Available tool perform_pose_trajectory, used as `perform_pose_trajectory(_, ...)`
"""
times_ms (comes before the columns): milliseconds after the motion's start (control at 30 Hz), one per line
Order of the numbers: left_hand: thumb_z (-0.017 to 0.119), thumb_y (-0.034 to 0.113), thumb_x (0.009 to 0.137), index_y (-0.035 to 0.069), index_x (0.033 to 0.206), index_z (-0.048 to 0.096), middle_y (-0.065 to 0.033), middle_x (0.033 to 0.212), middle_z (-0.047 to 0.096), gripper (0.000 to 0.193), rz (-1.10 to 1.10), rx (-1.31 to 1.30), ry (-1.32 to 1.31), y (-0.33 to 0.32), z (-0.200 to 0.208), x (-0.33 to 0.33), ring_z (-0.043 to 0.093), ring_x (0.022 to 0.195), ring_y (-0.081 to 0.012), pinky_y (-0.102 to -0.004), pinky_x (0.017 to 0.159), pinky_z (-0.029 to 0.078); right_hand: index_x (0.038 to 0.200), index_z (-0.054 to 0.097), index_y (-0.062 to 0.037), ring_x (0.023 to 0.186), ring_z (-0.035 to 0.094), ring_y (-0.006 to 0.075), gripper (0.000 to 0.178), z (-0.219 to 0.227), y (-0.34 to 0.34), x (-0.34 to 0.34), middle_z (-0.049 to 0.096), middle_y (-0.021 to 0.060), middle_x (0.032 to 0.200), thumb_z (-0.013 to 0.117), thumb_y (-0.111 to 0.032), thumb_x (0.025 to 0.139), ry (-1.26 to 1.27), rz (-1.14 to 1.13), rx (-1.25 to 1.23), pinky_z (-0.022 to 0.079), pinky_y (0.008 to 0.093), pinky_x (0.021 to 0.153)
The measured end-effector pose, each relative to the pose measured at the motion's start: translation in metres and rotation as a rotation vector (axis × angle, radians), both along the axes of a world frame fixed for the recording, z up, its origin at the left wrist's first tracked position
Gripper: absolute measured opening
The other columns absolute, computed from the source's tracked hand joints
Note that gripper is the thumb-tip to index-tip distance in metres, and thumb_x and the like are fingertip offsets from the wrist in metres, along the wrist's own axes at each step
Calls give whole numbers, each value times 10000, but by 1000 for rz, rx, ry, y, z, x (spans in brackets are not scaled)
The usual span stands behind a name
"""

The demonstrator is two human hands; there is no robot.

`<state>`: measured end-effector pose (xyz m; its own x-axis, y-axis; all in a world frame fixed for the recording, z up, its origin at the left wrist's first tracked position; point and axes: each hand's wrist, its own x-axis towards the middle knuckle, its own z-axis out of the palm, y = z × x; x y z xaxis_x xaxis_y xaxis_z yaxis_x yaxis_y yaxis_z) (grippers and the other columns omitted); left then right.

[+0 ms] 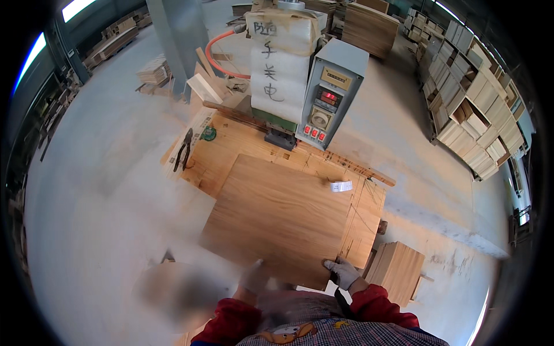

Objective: The person sorts through a stack of wood boards, picking them up and moving them to a different pile, and then places one board under a vertical drilling machine.

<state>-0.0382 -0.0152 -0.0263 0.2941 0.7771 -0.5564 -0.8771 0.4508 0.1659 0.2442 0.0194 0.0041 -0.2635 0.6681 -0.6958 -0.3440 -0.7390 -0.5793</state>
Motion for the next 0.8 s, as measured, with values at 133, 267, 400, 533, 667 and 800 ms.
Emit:
perform_pose_trajectory(133, 645, 256, 773, 56, 1209, 418, -102, 1181, 500, 531, -131, -74, 148, 23, -2, -25, 442, 1116, -284, -459, 937, 358, 1061, 528, 2, 893, 581, 149, 341, 12, 21, -19, 601, 64, 969, 528, -289, 885, -544, 160, 138, 474, 282, 745)
perform_pose_trajectory(267, 646, 315, 774, 49, 1233, 377, -132, 1183, 484, 595, -355, 195, 306, 23, -33, -54, 434, 1123, -296, -455, 941, 352, 1095, 525, 26, 816, 593, 256, 535, 28, -4, -24, 620, 134, 856, 600, -412, 797, -1146, 424, 283, 469, 298, 735)
perform_pose_trajectory(400, 641, 335, 777, 23, 1270, 314, -164, 1191, 468, 669, -449, -14, 145, 49, 29, -108, 422, 1140, -323, -460, 962, 335, 1306, 315, -25, 1201, 348, 360, 884, 74, -19, -71, 386, 227, 1283, 631, -549, 668, -1580, 777, 618, 243, 462, 1006)
perform_pose_trajectory(533, 647, 299, 778, 10, 1226, 344, -176, 1160, 457, 613, -426, -190, 77, 56, -29, -155, 435, 1102, -338, -477, 949, 350, 1362, 193, -43, 1312, 132, 364, 1091, 55, -13, -90, 210, 195, 1398, 687, -585, 554, -1741, 846, 350, 48, 523, 1055)
perform_pose_trajectory(667, 648, 267, 780, 12, 1197, 362, -173, 1145, 451, 566, -618, 292, 356, 58, -95, -173, 439, 1082, -332, -467, 951, 352, 1339, 254, -38, 1313, 132, 352, 1061, 33, -5, -99, 211, 192, 1399, 756, -496, 523, -1685, 502, 257, 87, 496, 1061)
perform_pose_trajectory(800, 623, 261, 800, 13, 1186, 369, -191, 1086, 491, 525, -521, 84, 300, 120, 20, -160, 492, 998, -336, -473, 877, 416, 1320, 307, -45, 1302, 160, 362, 1004, 36, 8, -114, 238, 194, 1389, 759, -477, 534, -1696, 463, 250, 102, 487, 1060)
